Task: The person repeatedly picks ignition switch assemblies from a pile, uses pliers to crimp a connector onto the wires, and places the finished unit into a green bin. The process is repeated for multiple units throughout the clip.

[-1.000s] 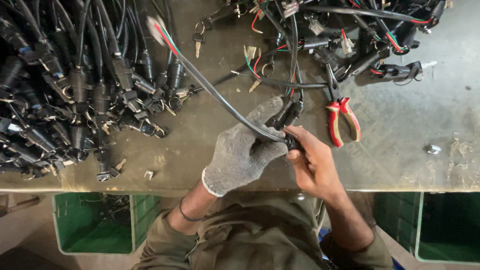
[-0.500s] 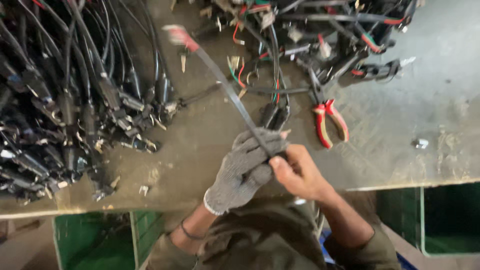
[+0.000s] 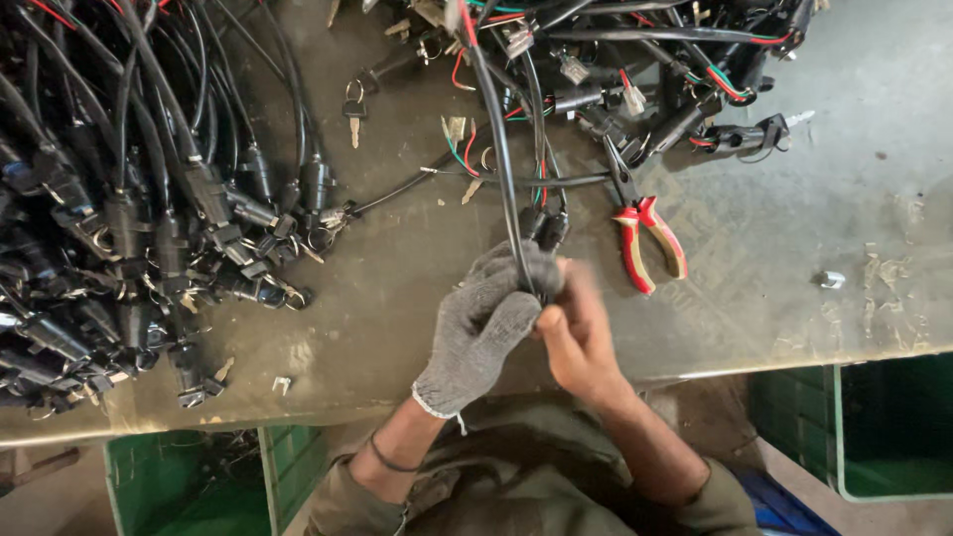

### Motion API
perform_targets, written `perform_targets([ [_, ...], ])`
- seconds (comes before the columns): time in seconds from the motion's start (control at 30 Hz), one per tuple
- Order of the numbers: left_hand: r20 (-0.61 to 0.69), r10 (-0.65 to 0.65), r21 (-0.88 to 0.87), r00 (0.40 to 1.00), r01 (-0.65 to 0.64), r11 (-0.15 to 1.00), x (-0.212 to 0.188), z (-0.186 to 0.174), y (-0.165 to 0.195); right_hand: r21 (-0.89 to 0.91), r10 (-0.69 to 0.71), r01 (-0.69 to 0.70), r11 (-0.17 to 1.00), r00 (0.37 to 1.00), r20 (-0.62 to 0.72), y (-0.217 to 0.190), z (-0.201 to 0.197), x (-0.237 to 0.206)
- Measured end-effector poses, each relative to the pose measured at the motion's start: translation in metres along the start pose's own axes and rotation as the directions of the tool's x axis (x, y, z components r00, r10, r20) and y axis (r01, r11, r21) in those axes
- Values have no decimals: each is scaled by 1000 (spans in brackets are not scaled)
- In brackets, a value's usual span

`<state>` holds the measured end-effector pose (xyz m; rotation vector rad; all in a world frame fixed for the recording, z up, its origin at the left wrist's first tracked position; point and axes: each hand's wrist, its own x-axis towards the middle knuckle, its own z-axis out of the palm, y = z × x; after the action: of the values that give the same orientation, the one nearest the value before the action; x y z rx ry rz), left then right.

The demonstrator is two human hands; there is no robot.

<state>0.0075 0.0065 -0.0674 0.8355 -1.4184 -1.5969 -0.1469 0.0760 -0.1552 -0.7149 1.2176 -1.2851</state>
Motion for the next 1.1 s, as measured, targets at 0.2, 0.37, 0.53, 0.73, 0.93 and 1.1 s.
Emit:
perform_targets([
  [0.2, -129, 5, -288, 992, -42, 957, -1, -10, -1, -792, -582, 559, 247, 739, 340, -88, 2, 22],
  [0.37, -84, 60, 59, 995, -55, 997, -4, -25, 4, -982, -520, 98, -160, 838, 169, -107, -32, 45],
  [0.53, 13, 256, 23, 967, -256, 966, -5, -32, 8, -930, -333, 79, 359, 942, -49, -101, -60, 30],
  [0.73, 230, -184, -361, 956, 259, 896, -1, -19, 25, -56, -153, 167, 984, 967, 205, -92, -63, 13],
  [0.93, 79, -115, -344, 990, 135, 929, -6, 13, 52, -775, -499, 569, 275, 773, 391, -125, -15, 26],
  [1.1, 76, -300, -290, 951, 309, 906, 0, 21, 70, -819, -421, 562, 116, 774, 472, -145, 0, 38],
])
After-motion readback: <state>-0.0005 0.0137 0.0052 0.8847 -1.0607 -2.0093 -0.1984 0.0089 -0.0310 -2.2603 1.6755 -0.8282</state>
